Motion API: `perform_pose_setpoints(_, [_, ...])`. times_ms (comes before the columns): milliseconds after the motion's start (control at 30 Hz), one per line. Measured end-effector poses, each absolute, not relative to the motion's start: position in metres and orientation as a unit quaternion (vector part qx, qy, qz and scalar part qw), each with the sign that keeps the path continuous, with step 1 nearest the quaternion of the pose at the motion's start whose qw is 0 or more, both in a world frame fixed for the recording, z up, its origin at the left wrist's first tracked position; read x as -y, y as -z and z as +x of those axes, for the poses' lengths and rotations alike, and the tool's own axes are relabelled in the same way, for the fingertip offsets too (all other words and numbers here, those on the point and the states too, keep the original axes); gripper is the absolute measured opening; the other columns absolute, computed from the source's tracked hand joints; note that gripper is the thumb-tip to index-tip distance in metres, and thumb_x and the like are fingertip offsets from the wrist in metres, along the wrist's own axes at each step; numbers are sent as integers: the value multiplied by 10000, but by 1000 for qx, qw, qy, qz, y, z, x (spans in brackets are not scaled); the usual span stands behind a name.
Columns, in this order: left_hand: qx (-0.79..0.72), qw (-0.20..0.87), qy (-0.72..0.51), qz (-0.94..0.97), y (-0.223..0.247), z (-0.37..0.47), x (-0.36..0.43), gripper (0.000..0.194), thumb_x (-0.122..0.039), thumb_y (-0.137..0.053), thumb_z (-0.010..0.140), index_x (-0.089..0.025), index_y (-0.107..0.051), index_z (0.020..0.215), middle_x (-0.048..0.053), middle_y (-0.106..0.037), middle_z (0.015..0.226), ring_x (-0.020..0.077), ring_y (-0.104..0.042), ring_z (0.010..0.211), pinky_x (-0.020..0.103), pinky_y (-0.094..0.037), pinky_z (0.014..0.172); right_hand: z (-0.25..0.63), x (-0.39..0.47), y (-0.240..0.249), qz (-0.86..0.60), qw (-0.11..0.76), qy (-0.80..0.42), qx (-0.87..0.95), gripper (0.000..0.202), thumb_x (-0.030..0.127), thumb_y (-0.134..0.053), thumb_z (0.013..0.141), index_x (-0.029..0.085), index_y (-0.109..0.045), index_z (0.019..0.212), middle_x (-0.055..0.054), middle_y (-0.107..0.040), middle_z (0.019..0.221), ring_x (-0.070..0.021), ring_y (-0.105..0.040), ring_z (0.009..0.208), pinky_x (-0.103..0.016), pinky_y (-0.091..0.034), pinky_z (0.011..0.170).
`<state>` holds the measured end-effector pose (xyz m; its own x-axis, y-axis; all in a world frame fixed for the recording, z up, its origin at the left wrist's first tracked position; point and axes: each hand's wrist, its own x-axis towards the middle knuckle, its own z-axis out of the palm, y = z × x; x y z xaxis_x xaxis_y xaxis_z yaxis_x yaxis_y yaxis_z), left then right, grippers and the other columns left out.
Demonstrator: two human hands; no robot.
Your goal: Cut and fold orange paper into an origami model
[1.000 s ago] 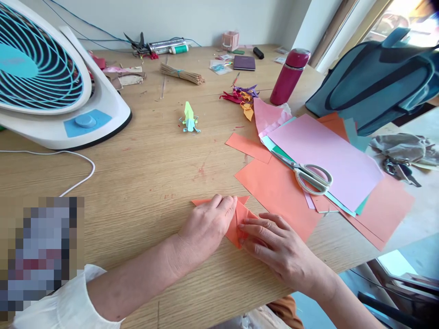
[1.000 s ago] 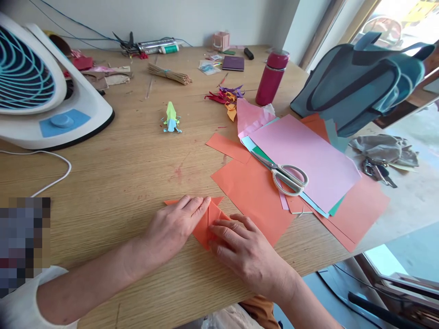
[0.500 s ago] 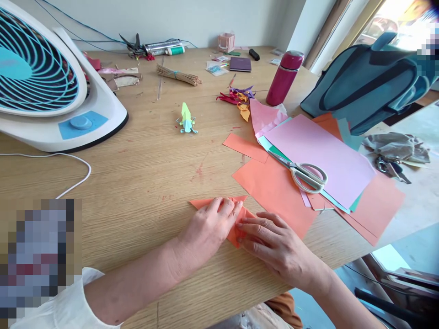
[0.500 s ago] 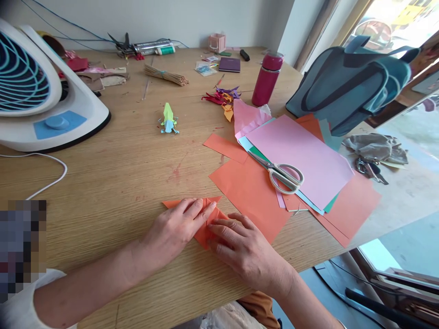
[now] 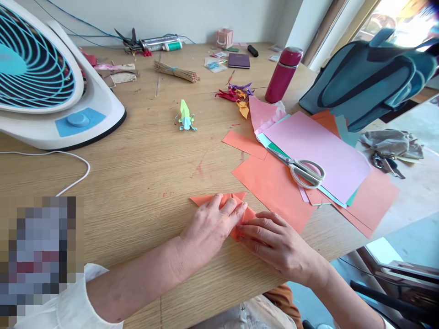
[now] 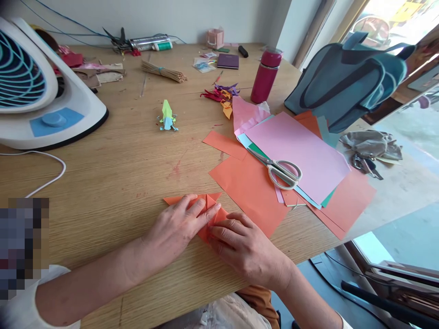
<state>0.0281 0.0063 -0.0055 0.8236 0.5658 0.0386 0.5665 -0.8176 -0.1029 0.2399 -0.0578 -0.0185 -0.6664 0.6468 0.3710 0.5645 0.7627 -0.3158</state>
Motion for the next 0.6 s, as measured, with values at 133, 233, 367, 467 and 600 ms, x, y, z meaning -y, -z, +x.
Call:
perform_pose_setpoints(133, [302,27,23,-953,14,28,-9,526,-90,-471,934,-237,-444,1439,75,-585,1240,254,-516,1130,403,-500,953,248,63,20,-364,275,-100,884,379,31,-416,932,120,-598,1253,-125,-706,1101,-235,-628,977,-442,-489,860])
perform_pose_setpoints(233, [271,30,34,-962,20,27,-12,537,-55,-447,922,-186,-435,1444,88,-488,1451,267,-452,1270,424,-455,1020,252,67,22,-453,303,-72,835,454,7,-423,908,155,-562,1314,-112,-690,1006,-230,-611,893,-403,-491,762])
perform_pose_setpoints(367, [236,2,40,-971,25,22,-15,537,-65,-415,940,-130,-398,1473,101,-439,1525,259,-401,1374,418,-406,1082,250,67,23,-518,296,-68,800,476,43,-449,939,226,-532,1370,-103,-676,1058,-228,-610,895,-388,-495,758])
perform_pose_setpoints(467, [229,-13,54,-972,26,18,-14,538,-66,-412,938,-113,-404,1474,113,-411,1551,273,-356,1427,425,-349,1141,245,64,23,-524,294,-75,796,437,82,-458,963,253,-552,1354,-98,-672,1132,-228,-623,952,-394,-503,812])
perform_pose_setpoints(600, [242,-26,67,-968,23,15,-12,535,-87,-478,921,-191,-458,1446,81,-404,1562,315,-347,1438,466,-338,1145,239,55,20,-520,292,-115,794,398,116,-443,990,251,-555,1347,-108,-663,1181,-233,-621,1017,-404,-513,853])
